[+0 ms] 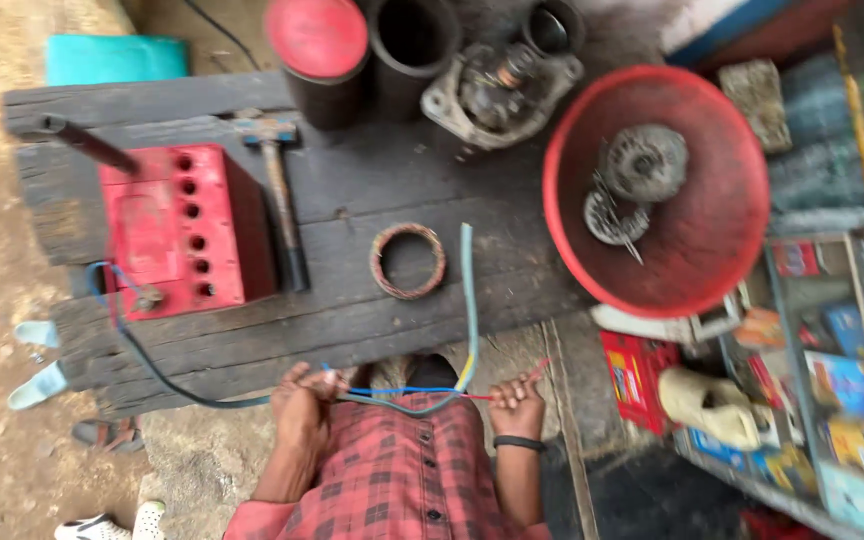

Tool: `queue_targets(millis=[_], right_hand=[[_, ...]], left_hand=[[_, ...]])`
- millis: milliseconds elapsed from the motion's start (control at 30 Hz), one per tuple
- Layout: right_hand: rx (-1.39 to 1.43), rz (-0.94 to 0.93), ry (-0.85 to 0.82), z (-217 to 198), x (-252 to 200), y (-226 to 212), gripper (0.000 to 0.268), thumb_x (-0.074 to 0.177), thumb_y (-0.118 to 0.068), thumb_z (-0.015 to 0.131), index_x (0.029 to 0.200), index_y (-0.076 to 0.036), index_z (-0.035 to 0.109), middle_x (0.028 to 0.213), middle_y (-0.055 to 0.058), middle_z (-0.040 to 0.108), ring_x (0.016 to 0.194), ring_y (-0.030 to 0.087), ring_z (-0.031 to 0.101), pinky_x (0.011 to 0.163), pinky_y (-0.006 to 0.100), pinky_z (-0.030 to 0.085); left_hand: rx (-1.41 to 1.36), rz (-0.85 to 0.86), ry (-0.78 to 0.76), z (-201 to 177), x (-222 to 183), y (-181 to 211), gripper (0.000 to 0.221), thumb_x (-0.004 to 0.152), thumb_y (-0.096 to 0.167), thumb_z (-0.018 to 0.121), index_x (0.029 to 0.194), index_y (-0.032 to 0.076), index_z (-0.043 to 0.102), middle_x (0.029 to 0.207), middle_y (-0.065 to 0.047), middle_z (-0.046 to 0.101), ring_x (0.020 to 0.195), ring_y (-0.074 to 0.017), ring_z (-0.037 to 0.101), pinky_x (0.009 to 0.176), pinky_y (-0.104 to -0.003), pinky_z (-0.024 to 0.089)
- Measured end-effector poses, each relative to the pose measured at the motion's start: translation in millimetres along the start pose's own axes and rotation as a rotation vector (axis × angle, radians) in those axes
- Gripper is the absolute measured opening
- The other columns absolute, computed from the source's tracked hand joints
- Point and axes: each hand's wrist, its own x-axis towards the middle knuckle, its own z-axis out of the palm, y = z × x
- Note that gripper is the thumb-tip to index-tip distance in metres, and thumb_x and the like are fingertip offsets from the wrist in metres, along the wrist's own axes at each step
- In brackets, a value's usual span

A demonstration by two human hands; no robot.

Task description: Connecting wires and testing internal components of an alternator on a workbench.

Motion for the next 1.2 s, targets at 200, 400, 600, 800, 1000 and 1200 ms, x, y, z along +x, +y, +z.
queue_targets(millis=[200, 400, 600, 800, 1000, 1200], right_hand=[[0.029, 0.009, 0.05, -1.5, -49.1, 9.9, 0.035, 0.102, -0.044, 0.055, 0.084, -0.014, 0.055, 0.054, -0.007, 0.036, 0.042, 0.009, 0.03, 0.047, 0.027, 0.028], [-0.066, 0.004, -0.383, 82.2, -94.1, 13.8, 0.038, 0.105, -0.046, 0.051, 0.089, -0.013, 0.054, 0.059, -0.004, 0.034, 0.049, 0.009, 0.027, 0.054, 0.028, 0.026], [-0.178, 0.073, -0.638, 120.6, -113.8, 3.8, 0.04, 0.106, -0.048, 0.051, 0.09, -0.012, 0.055, 0.062, -0.004, 0.031, 0.053, 0.009, 0.024, 0.057, 0.03, 0.025], [-0.217, 0.017, -0.717, 123.5, -135.2, -20.7, 0.037, 0.107, -0.045, 0.051, 0.092, -0.012, 0.055, 0.062, -0.005, 0.032, 0.053, 0.009, 0.025, 0.058, 0.03, 0.025], [-0.186, 0.16, -0.896, 119.5, -142.5, -39.5, 0.038, 0.108, -0.044, 0.049, 0.092, -0.01, 0.055, 0.062, -0.003, 0.033, 0.053, 0.01, 0.026, 0.058, 0.031, 0.026], [-0.213, 0.114, -1.026, 120.7, -153.3, -50.1, 0.042, 0.106, -0.041, 0.055, 0.08, -0.008, 0.054, 0.059, 0.0, 0.042, 0.05, 0.013, 0.031, 0.058, 0.034, 0.03]], left_hand=[[-0.049, 0.114, 0.06, -18.2, 5.5, -6.4, 0.054, 0.088, -0.019, 0.055, 0.134, 0.0, 0.035, 0.089, -0.028, 0.067, 0.071, -0.0345, 0.068, 0.072, -0.043, 0.06], [-0.291, -0.033, -0.373, 14.8, -3.9, -16.0, 0.039, 0.104, 0.015, 0.059, 0.139, -0.001, 0.05, 0.111, -0.019, 0.069, 0.093, -0.0272, 0.063, 0.088, -0.041, 0.052], [0.184, -0.248, -0.576, 114.0, -98.1, -38.6, 0.038, 0.096, 0.021, 0.057, 0.129, 0.002, 0.059, 0.122, -0.011, 0.071, 0.103, -0.0201, 0.063, 0.09, -0.035, 0.051], [0.666, -0.198, -0.847, 110.5, -83.5, -105.2, 0.046, 0.103, 0.037, 0.058, 0.128, -0.002, 0.063, 0.114, -0.012, 0.068, 0.103, -0.0156, 0.06, 0.087, -0.029, 0.049], [0.787, -0.851, -1.091, 164.6, -110.2, -74.6, 0.067, 0.098, 0.052, 0.046, 0.104, -0.012, 0.065, 0.09, -0.022, 0.077, 0.069, -0.0259, 0.073, 0.063, -0.034, 0.057], [0.754, -0.847, -1.101, 179.5, -95.8, -114.5, 0.04, 0.103, 0.035, 0.06, 0.094, -0.003, 0.07, 0.077, -0.013, 0.07, 0.061, -0.0199, 0.065, 0.056, -0.03, 0.051]])
